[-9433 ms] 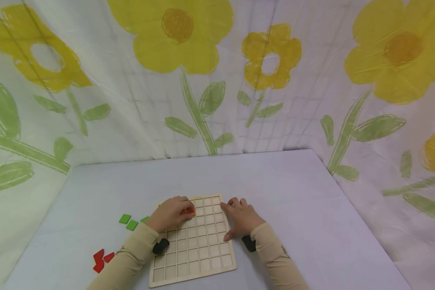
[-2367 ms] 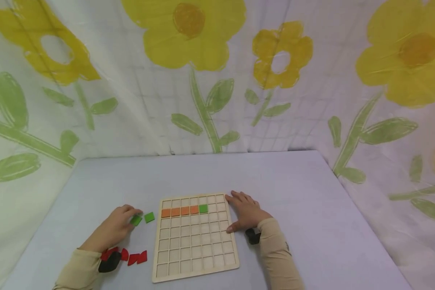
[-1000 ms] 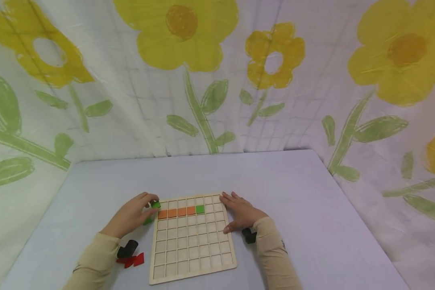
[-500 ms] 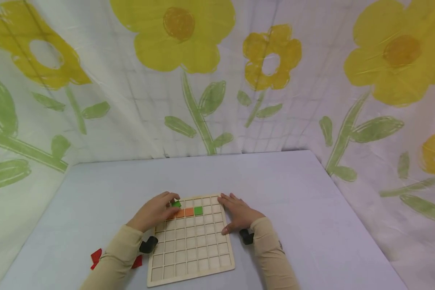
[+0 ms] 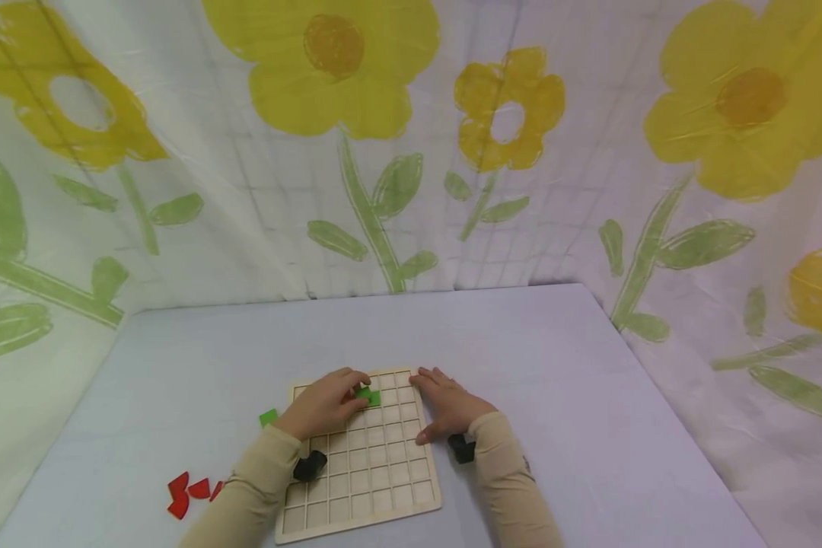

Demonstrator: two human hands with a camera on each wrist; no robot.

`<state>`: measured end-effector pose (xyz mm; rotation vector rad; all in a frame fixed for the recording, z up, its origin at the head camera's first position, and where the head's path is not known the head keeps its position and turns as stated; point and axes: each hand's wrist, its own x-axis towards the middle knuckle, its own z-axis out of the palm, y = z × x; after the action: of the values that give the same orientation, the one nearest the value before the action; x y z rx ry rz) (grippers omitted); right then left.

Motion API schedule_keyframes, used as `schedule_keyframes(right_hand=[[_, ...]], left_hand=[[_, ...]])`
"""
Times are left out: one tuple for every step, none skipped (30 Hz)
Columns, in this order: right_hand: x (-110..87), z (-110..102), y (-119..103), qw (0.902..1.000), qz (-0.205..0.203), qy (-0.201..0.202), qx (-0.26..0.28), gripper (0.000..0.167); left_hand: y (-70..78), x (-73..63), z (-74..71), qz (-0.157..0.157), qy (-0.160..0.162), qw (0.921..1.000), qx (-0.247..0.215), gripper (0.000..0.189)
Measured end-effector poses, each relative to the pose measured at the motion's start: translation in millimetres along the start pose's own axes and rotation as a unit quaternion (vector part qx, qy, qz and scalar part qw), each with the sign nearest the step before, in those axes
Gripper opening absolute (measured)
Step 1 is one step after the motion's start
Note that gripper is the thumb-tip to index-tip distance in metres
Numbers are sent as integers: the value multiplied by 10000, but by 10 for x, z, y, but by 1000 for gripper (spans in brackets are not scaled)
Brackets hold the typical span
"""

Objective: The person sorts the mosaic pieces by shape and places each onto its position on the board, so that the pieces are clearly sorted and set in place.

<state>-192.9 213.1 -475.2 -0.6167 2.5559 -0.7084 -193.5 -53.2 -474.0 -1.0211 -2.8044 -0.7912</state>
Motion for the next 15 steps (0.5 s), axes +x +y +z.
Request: schedule_keyframes(right_hand=[[-8, -7, -6, 10000, 12, -28, -3, 99], [-18, -16, -10, 10000, 10, -57, -6, 98], [-28, -27, -10, 9999, -19, -98, 8, 97], [-36, -38, -11, 9999, -46, -133, 11, 96], [-48, -50, -18, 9998, -49, -167, 29, 95], [-61, -60, -25, 9998, -46, -189, 39, 94], [-70, -66, -33, 9998, -26, -201, 34, 94], [-78, -68, -42, 9998, -5, -210, 40, 93], [-86, -71, -57, 9998, 15, -210, 58, 93], [-92, -70, -74, 9998, 53, -204, 56, 93], [-98, -70, -94, 9997, 97, -198, 69, 93], [-100, -66, -111, 9997, 135, -186, 68, 93], [-100, -62, -128, 9997, 171, -175, 58, 93], [-99, -57, -144, 9996, 207, -170, 49, 93], [-98, -53, -159, 9996, 241, -158, 47, 94]], left_hand=[[9, 12, 11, 39, 16, 10000, 24, 26], [17, 27, 25, 66, 27, 10000, 53, 26], [26, 40, 38, 101, 33, 9999, 82, 25], [35, 55, 52, 142, 38, 9998, 110, 25], [44, 69, 64, 177, 49, 9998, 119, 25], [54, 81, 74, 201, 45, 9997, 142, 25], [62, 94, 85, 240, 60, 9995, 173, 24], [68, 104, 98, 265, 63, 9994, 201, 23], [75, 113, 109, 300, 65, 9993, 205, 23], [81, 123, 121, 338, 77, 9992, 222, 22], [88, 128, 131, 375, 101, 9990, 233, 21], [91, 133, 144, 413, 123, 9987, 271, 21], [95, 136, 154, 449, 151, 9985, 281, 20], [98, 138, 165, 472, 166, 9983, 301, 20], [99, 140, 175, 516, 186, 9980, 327, 20]])
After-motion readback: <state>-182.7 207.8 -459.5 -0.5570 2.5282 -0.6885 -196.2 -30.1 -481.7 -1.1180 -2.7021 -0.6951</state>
